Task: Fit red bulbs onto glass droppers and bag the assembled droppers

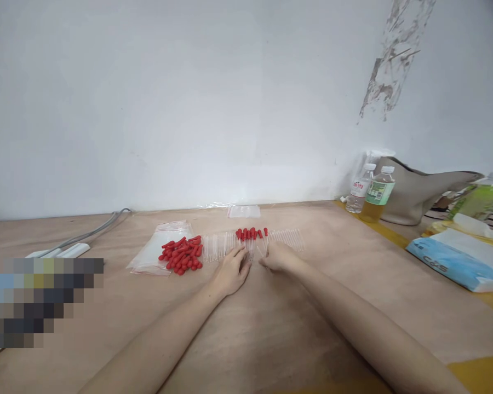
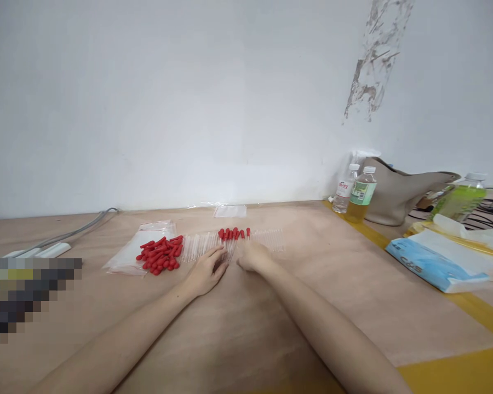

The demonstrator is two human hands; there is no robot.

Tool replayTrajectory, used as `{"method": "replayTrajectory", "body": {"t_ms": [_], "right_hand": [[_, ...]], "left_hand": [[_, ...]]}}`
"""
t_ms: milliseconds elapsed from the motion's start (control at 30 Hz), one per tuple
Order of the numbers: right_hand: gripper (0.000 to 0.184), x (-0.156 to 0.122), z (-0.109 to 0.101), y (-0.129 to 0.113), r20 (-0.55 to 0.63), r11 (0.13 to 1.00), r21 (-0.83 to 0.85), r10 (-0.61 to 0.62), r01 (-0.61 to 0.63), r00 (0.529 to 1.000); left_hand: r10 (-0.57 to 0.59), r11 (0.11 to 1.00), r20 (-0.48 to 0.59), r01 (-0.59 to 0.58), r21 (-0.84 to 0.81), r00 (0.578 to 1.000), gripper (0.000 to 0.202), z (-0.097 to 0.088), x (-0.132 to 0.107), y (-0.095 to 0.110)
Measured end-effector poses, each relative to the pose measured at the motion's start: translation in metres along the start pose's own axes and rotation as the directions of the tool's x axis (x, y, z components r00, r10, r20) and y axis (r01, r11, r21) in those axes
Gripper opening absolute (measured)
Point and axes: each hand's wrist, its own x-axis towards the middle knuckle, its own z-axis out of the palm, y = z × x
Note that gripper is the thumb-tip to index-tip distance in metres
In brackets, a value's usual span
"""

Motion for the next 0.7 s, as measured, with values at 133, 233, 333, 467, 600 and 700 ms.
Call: {"method": "replayTrajectory", "body": {"t_ms": [133, 233, 333, 467, 600, 700], "right_hand": [[0.019, -0.005, 0.007, 0.009, -0.048, 1.0, 0.027, -0.006, 0.008, 0.999], [0.024, -0.002, -0.004, 0.033, -0.152, 0.997, 0.072, 0.037, -0.026, 0.988], [0.036, 0.013, -0.019, 0.071, -0.325, 0.98, 0.124, 0.189, -0.157, 0.927], [0.036, 0.035, -0.018, 0.114, -0.358, 0.934, 0.253, 0.334, -0.254, 0.872], [0.036, 0.048, -0.002, 0.124, -0.327, 0.897, 0.377, 0.362, -0.232, 0.873], [0.034, 0.052, 0.006, 0.118, -0.324, 0.88, 0.437, 0.344, -0.183, 0.881]], "left_hand": [[-0.018, 1.0, 0.022, 0.018, 0.009, 1.0, 0.029, -0.003, -0.001, 0.001], [-0.03, 1.0, 0.031, 0.03, 0.011, 0.999, 0.029, -0.003, -0.001, 0.002], [-0.038, 0.999, 0.034, 0.037, 0.015, 0.999, 0.029, -0.003, -0.002, 0.002], [-0.034, 0.999, 0.017, 0.034, 0.023, 0.999, 0.03, -0.002, -0.001, 0.002], [-0.025, 0.998, -0.008, 0.026, 0.056, 1.0, 0.029, -0.005, -0.001, 0.005], [-0.023, 0.995, -0.061, 0.028, 0.096, 0.998, 0.026, -0.007, -0.001, 0.005]]}}
